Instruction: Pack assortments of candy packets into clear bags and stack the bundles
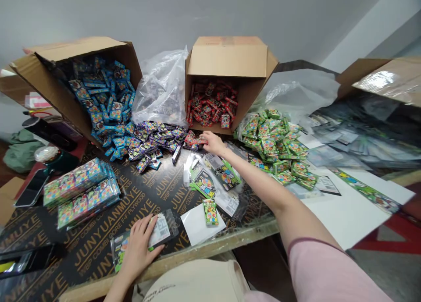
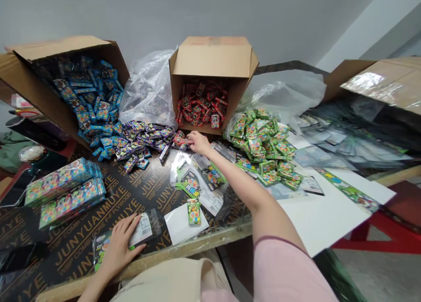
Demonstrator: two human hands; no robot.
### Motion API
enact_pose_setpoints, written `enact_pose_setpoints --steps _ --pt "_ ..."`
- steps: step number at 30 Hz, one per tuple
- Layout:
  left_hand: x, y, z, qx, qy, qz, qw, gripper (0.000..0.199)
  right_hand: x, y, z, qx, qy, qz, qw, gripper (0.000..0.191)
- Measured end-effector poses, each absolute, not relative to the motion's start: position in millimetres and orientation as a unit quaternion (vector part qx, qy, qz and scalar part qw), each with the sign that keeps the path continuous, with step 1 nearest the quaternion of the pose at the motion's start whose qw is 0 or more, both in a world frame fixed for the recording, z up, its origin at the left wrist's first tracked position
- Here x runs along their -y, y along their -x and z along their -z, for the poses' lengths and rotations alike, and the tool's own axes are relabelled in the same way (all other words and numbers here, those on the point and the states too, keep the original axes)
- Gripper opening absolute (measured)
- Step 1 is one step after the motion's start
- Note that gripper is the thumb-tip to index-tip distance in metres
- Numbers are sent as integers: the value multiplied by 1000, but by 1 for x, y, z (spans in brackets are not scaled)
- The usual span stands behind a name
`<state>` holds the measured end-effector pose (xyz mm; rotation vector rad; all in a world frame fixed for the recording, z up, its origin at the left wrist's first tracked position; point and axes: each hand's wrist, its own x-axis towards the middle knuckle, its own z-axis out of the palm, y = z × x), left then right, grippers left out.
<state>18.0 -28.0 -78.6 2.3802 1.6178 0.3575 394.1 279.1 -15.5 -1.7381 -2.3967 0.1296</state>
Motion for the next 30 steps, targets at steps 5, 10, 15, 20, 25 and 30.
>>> enact_pose_setpoints --steps 5,10,15,20,25,30 --pt "30 -18 78 -551 -817 -128 112 72 -282 -398 -23 771 578 -22 266 67" --pt "31 -18 83 -543 -823 -143 90 73 -360 -427 -88 550 590 -234 543 78" --pt "31 -18 86 -552 -817 -139 89 74 -433 -420 -132 383 459 -490 635 72" --pt "29 -20 82 -558 -814 -122 100 77 -463 -417 -166 315 410 -501 694 38" --pt "30 -20 84 -559 -811 -133 107 78 -392 -422 -143 390 352 -426 737 34" --pt "31 -18 89 -553 -814 -144 101 78 -296 -400 -53 422 342 -444 713 42"
